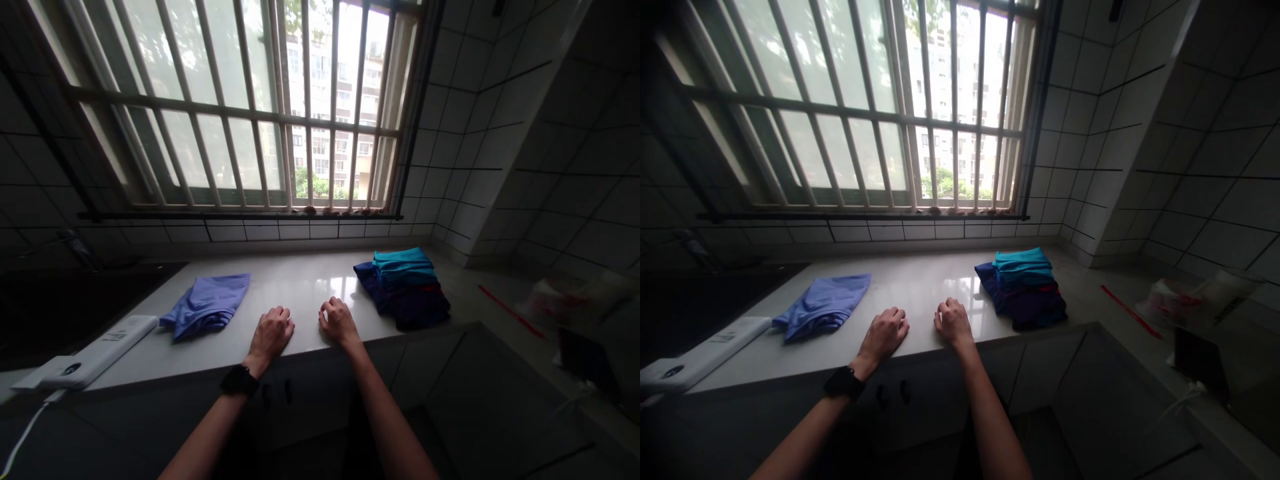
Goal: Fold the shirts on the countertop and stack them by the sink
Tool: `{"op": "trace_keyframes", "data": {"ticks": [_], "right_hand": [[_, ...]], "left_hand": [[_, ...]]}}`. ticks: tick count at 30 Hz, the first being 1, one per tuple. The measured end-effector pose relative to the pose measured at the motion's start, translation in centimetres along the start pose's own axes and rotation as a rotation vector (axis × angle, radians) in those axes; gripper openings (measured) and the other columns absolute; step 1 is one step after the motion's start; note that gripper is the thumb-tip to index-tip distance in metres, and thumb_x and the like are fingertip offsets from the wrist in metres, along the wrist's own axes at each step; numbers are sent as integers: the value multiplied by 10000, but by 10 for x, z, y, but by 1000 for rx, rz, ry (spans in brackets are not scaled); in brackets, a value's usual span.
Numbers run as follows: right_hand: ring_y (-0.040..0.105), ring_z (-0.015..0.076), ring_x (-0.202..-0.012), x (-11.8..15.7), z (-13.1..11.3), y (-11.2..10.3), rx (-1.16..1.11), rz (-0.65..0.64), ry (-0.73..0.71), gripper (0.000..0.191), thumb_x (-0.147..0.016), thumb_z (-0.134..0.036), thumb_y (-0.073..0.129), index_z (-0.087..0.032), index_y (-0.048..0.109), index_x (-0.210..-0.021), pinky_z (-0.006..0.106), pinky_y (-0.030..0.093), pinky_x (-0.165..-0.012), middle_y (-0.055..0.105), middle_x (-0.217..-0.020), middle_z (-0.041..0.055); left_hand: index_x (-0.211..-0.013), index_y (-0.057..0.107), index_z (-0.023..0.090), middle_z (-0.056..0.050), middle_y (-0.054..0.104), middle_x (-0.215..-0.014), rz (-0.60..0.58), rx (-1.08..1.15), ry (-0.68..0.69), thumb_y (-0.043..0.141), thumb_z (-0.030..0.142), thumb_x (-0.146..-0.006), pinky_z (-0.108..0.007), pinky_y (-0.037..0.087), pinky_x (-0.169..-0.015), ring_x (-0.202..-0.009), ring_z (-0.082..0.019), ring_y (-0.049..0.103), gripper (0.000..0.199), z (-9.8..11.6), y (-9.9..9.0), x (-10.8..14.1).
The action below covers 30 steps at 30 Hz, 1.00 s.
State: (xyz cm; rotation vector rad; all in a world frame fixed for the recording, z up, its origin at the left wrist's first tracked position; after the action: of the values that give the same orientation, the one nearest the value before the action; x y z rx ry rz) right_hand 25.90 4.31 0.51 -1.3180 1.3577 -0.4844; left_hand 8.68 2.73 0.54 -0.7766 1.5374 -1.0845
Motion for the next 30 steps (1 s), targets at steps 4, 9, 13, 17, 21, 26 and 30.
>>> {"op": "trace_keyframes", "data": {"ticks": [4, 9, 13, 17, 21, 26, 30], "right_hand": [[609, 212, -1040, 1, 1, 0, 25, -25, 30, 172, -997, -244, 562, -177, 720, -1009, 301, 445, -907, 668, -1068, 93], [611, 210, -1038, 1, 2, 1, 44, -32, 28, 182, -1000, -250, 557, -184, 727, -1013, 298, 447, -910, 674, -1074, 90], [613, 214, -1040, 0, 1, 2, 43, -30, 22, 183, -996, -237, 550, -183, 725, -1002, 310, 450, -919, 682, -1081, 95], [614, 221, -1056, 0, 2, 2, 40, -33, 34, 172, -989, -224, 556, -180, 716, -1033, 317, 448, -934, 690, -1105, 103], [612, 222, -1058, -1, 2, 2, 48, -29, 38, 173, -989, -233, 558, -181, 718, -1027, 313, 452, -925, 682, -1095, 103], [609, 221, -1056, -1, 2, 3, 57, -19, 25, 174, -991, -250, 560, -186, 721, -1012, 307, 451, -918, 686, -1105, 95], [610, 215, -1054, -1, 2, 3, 56, -23, 21, 176, -989, -241, 560, -179, 713, -1048, 301, 447, -915, 690, -1104, 90]], "left_hand": [[-972, 696, 142, -148, 697, -1012, 13, 6, -68, 463, 216, -960, -396, 481, -872, -1012, -292, 653, 245, -3, -3, 0], [-1035, 699, 132, -146, 698, -1034, 9, 27, -84, 464, 208, -959, -380, 472, -875, -1025, -281, 651, 259, -2, -4, 0], [-995, 705, 133, -148, 695, -1036, -10, 10, -80, 443, 211, -970, -385, 466, -885, -1032, -283, 649, 275, -2, -3, 0], [-998, 704, 128, -150, 693, -1038, -20, 7, -75, 430, 213, -975, -397, 465, -900, -1048, -293, 644, 287, -1, -3, 0], [-1021, 701, 125, -154, 689, -1050, -21, 15, -84, 430, 212, -971, -392, 467, -899, -1052, -289, 642, 290, -2, -2, 0], [-1059, 695, 126, -159, 688, -1065, -3, 44, -98, 442, 217, -959, -398, 476, -893, -1047, -296, 641, 286, -3, -1, -1], [-1039, 696, 131, -165, 692, -1066, -2, 54, -99, 442, 222, -953, -405, 481, -891, -1040, -300, 639, 283, -3, 0, -2]]}}
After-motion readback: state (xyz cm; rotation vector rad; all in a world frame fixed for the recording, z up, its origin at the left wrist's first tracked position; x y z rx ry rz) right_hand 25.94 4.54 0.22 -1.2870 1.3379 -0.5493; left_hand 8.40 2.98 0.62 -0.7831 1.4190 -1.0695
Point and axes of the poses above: each hand's wrist, its own x-axis away from the middle knuckle, its own y-axis out of the palm, z = x × y, the point moved 6 cm from there along -x, towards the middle knuckle
